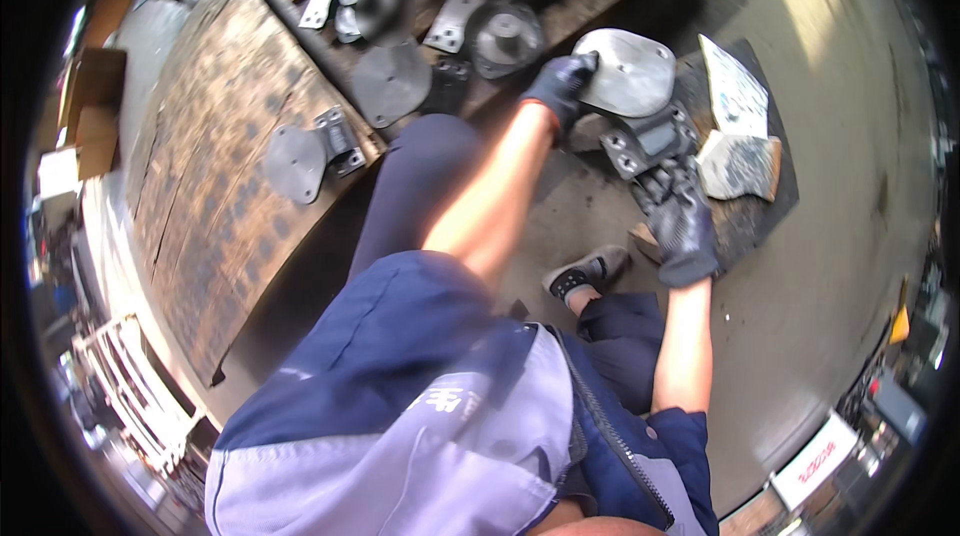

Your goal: The person scrapes metal parts with a handheld tool while crouched on the floor. They repeatedly pick up parts, scrape them, and place them back on a wooden pallet.

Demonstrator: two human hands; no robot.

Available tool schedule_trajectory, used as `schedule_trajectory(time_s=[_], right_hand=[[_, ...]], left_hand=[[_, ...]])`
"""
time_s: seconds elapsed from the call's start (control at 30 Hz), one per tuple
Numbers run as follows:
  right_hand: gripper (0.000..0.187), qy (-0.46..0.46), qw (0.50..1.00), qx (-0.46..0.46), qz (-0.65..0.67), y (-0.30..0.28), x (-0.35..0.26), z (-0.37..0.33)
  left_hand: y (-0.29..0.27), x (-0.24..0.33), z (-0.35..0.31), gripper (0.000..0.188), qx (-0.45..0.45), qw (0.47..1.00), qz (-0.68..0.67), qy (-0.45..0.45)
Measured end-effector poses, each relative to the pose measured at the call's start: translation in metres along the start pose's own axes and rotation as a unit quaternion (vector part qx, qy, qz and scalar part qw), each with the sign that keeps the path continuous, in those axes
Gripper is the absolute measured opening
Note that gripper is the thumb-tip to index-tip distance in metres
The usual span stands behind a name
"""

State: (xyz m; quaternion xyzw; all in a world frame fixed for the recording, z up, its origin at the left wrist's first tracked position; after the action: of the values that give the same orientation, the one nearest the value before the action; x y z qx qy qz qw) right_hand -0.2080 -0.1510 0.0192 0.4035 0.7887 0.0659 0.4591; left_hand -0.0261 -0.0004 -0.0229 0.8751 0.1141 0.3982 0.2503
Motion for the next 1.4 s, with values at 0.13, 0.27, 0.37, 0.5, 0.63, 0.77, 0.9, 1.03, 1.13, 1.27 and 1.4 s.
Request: schedule_trajectory(time_s=[0.13,0.27,0.37,0.5,0.63,0.77,0.9,1.03,1.13,1.27,1.4], right_hand=[[0.03,-0.038,0.999,-0.001,0.022,0.013,-0.004,-0.007],[0.027,-0.058,0.996,-0.03,-0.059,-0.013,-0.001,0.013],[0.038,0.013,0.995,-0.092,0.021,0.03,-0.002,0.009],[0.035,-0.019,0.988,-0.141,-0.064,0.069,-0.017,0.001],[0.038,-0.106,0.986,-0.067,-0.108,0.061,-0.033,-0.013],[0.029,-0.186,0.963,-0.038,-0.191,0.03,-0.042,-0.015],[0.03,-0.218,0.945,-0.019,-0.242,0.048,-0.048,-0.05],[0.034,-0.217,0.931,0.027,-0.292,0.037,-0.05,-0.083],[0.034,-0.196,0.93,0.065,-0.303,0.006,-0.048,-0.072],[0.03,-0.149,0.948,0.083,-0.268,0.016,-0.032,-0.067],[0.033,-0.141,0.934,0.079,-0.32,-0.006,-0.034,-0.052]], left_hand=[[0.008,0.013,-0.008,0.025,-0.005,0.986,0.121,0.113],[0.033,0.04,-0.029,0.038,0.151,0.937,0.237,0.207],[0.043,0.094,-0.086,0.03,0.233,0.9,0.299,0.216],[0.01,0.133,-0.113,0.031,0.248,0.868,0.219,0.371],[-0.066,0.18,-0.168,0.03,0.325,0.785,0.334,0.409],[-0.184,0.216,-0.214,0.028,0.45,0.681,0.425,0.392],[-0.277,0.235,-0.285,0.032,0.576,0.575,0.489,0.314],[-0.38,0.228,-0.324,0.037,0.602,0.676,0.283,0.317],[-0.468,0.204,-0.34,0.036,0.659,0.69,0.178,0.239],[-0.576,0.12,-0.348,0.045,0.583,0.76,-0.009,0.289],[-0.59,0.032,-0.365,0.046,0.574,0.776,-0.111,0.237]])
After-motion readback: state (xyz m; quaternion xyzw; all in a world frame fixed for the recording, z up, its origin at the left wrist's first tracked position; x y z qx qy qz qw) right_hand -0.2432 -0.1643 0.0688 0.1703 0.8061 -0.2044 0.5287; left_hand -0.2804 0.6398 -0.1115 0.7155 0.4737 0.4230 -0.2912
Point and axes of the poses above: each hand's wrist, its own z-axis towards the middle knuckle, its own y-axis out of the palm, x = y × z, the point moved 2 cm from there along z, towards the middle knuckle, and after that the axes turned 4 degrees about x, right-handed, at the moved point
